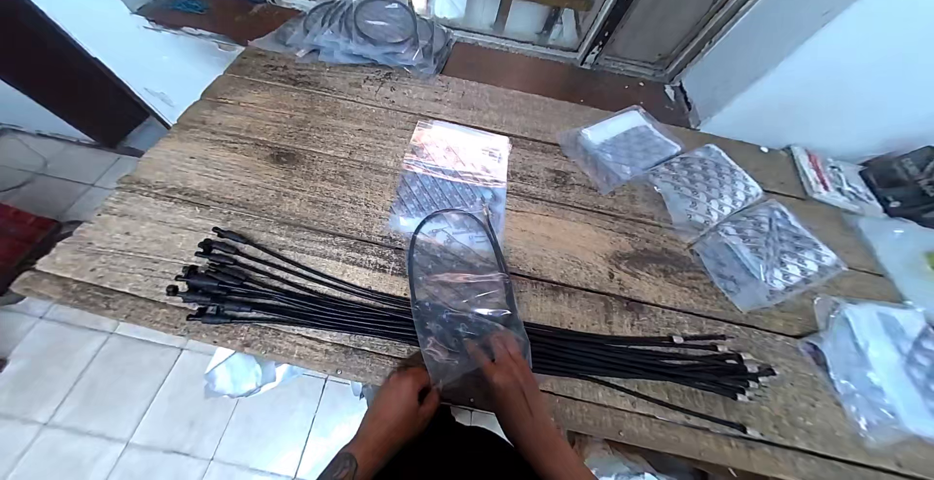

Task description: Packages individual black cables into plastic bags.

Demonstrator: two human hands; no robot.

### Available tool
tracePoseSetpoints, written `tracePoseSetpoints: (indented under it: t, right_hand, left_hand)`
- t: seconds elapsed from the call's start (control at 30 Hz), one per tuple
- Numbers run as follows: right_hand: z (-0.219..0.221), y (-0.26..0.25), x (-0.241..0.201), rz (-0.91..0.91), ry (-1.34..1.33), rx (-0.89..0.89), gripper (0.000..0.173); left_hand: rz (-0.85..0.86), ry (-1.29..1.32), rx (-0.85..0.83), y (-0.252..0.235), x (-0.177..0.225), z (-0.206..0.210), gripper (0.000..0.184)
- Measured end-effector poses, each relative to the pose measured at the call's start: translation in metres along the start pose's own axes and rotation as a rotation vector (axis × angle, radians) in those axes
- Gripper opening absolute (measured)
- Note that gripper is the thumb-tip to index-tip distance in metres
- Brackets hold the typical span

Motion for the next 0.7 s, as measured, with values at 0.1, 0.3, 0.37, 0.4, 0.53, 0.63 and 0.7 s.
tracePoseSetpoints:
  t: [0.1,0.3,0.37,0.4,0.53,0.63,0.7]
  right_hand:
    - [-0.004,0.009,-0.002,-0.057,-0.181,-0.004,0.031]
    - [-0.052,0.028,0.066,0.582,-0.125,0.123,0.049]
    - [-0.042,0.022,0.085,0.772,-0.334,-0.117,0.049]
    - [-0.036,0.016,0.083,0.812,-0.507,-0.227,0.043]
    - [-0.002,0.0,0.054,0.89,-1.085,-0.335,0.032]
    - [0.009,0.002,0.042,0.902,-1.214,-0.303,0.024]
    - [0.007,0.004,0.04,0.909,-1.203,-0.326,0.023]
  left_hand:
    - [-0.029,0.435,-0.048,0.003,-0.016,-0.011,0.039]
    - [-0.276,1.043,0.183,-0.026,-0.005,0.003,0.031]
    - [-0.25,1.162,0.144,-0.019,-0.003,0.001,0.022]
    - [-0.233,1.19,0.086,-0.011,-0.001,-0.006,0.019]
    - [-0.249,1.13,0.002,0.005,-0.005,-0.018,0.029]
    - [-0.297,1.121,0.2,0.001,-0.014,-0.012,0.029]
    - [-0.315,1.276,0.308,0.006,-0.013,-0.008,0.028]
Point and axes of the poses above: each hand's wrist, its own y-axis away from the middle knuckle, its own z-axis out of the palm, x = y × z, the point moved 4 cm from there along -y, towards the middle knuckle, and after that the axes turned 7 degrees about y, right-handed, at the moved point
